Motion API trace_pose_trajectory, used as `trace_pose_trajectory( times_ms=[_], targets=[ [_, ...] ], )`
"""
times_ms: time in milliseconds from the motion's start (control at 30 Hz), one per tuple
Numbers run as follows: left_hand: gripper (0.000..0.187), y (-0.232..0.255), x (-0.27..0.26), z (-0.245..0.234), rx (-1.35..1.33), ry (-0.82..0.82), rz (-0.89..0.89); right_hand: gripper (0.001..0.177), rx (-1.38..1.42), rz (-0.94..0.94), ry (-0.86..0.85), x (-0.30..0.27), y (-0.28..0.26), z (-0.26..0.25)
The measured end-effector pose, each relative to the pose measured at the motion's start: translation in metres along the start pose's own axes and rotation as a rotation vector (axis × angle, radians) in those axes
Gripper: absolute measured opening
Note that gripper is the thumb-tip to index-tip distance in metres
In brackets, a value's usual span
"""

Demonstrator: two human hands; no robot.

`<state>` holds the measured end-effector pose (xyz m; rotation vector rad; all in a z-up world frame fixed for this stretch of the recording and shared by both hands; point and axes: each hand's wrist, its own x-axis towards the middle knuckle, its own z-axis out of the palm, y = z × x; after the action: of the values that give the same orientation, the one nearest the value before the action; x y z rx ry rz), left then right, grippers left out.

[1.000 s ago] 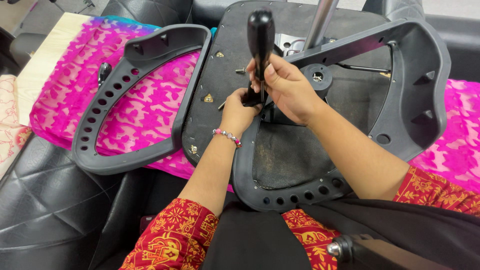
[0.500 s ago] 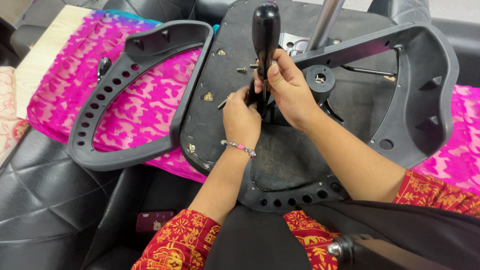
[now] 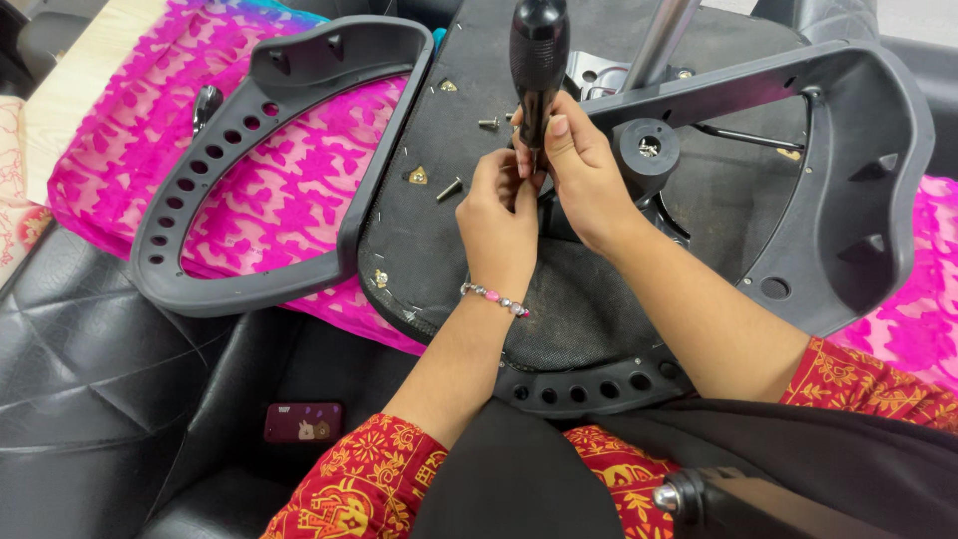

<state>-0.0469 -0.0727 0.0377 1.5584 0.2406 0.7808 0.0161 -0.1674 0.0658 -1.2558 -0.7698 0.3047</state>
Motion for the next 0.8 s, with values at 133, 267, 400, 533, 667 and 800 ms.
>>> trace_pose_trajectory(
  times_ms=[133,267,400,533,667,800],
  targets=[
    [0.010,-0.007,-0.001,0.002,0.132,0.016,0.010,0.046,0.053,0.003,-0.024,-0.001,0.001,-0.001],
    [0.001,-0.008,-0.003,0.001,0.251,0.009,0.016,0.046,0.071,-0.044,-0.013,0.000,0.005,0.001],
    [0.006,-0.011,0.001,0.002,0.296,0.015,0.020,0.045,0.086,-0.039,-0.012,0.001,0.005,0.003],
    [0.006,-0.013,0.001,0.001,0.313,0.040,0.076,0.043,0.113,-0.009,-0.038,-0.004,0.000,0.001],
    [0.004,-0.015,0.001,0.002,0.328,0.036,0.079,0.035,0.083,-0.063,-0.010,-0.005,0.007,-0.001],
    [0.007,-0.014,0.001,0.002,0.362,0.043,0.056,0.031,0.032,-0.096,-0.017,-0.003,0.016,-0.007]
  ],
)
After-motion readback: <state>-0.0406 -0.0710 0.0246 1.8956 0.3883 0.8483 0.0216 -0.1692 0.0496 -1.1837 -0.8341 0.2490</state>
